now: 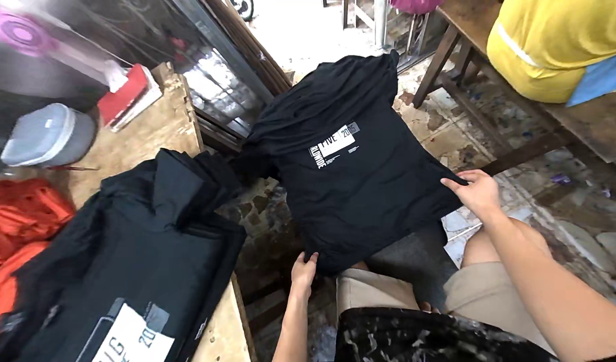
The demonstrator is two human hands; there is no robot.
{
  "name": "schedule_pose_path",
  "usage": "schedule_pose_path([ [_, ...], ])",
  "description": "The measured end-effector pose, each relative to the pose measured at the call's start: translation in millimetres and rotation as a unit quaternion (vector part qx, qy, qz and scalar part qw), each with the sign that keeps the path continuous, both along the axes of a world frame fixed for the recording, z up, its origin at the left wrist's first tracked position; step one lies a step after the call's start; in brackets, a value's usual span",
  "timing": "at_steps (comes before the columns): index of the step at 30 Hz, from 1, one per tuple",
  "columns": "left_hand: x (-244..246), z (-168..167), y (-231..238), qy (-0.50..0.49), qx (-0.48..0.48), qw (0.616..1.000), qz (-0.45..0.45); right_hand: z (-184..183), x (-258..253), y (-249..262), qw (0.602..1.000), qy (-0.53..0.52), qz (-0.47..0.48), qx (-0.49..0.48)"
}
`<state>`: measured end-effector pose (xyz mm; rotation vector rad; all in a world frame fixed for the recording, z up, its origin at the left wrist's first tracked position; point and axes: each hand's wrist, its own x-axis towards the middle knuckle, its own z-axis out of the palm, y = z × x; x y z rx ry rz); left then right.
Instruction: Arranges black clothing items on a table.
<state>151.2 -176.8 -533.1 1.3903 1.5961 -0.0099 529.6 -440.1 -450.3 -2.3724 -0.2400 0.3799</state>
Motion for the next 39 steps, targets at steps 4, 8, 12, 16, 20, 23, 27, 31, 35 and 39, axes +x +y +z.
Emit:
schedule_pose_path([
  [4, 1, 11, -6, -0.031, 0.016, 0.998, 0.051, 19, 10, 5, 0.999, -0.001, 0.016, 0.032],
  [8, -13, 80, 9, -0.138, 0.036, 0.983, 0.118, 35, 17, 11, 0.990, 0.026, -0.001, 0.139],
  [12, -24, 121, 38, -0.218, 0.027, 0.960, 0.173, 27, 8, 20, 0.982, 0.055, -0.085, 0.157],
  [16, -29, 114, 52, -0.207, 0.020, 0.962, 0.176, -5, -30, 31, 0.986, 0.153, -0.060, -0.017],
  [20, -34, 88, 43, -0.212, -0.081, 0.955, 0.191, -21, -38, 31, 0.985, 0.160, -0.073, 0.004],
  [23, -45, 81, 35, -0.237, -0.203, 0.927, 0.210, 5, -13, 17, 0.979, 0.204, 0.003, -0.021],
  [27, -42, 95, 24, -0.337, -0.147, 0.915, 0.168, 45, 22, -3, 0.994, 0.104, 0.025, 0.031],
  [31, -15, 121, 4, -0.410, -0.107, 0.877, 0.227, 14, 14, -1, 0.998, -0.007, -0.051, 0.020],
  [35, 3, 106, -11, -0.283, -0.018, 0.947, 0.150, -30, -4, 5, 0.985, 0.063, -0.037, -0.156],
  [39, 10, 73, -20, -0.099, 0.015, 0.993, 0.068, -33, 0, 3, 0.979, 0.065, -0.035, -0.193],
])
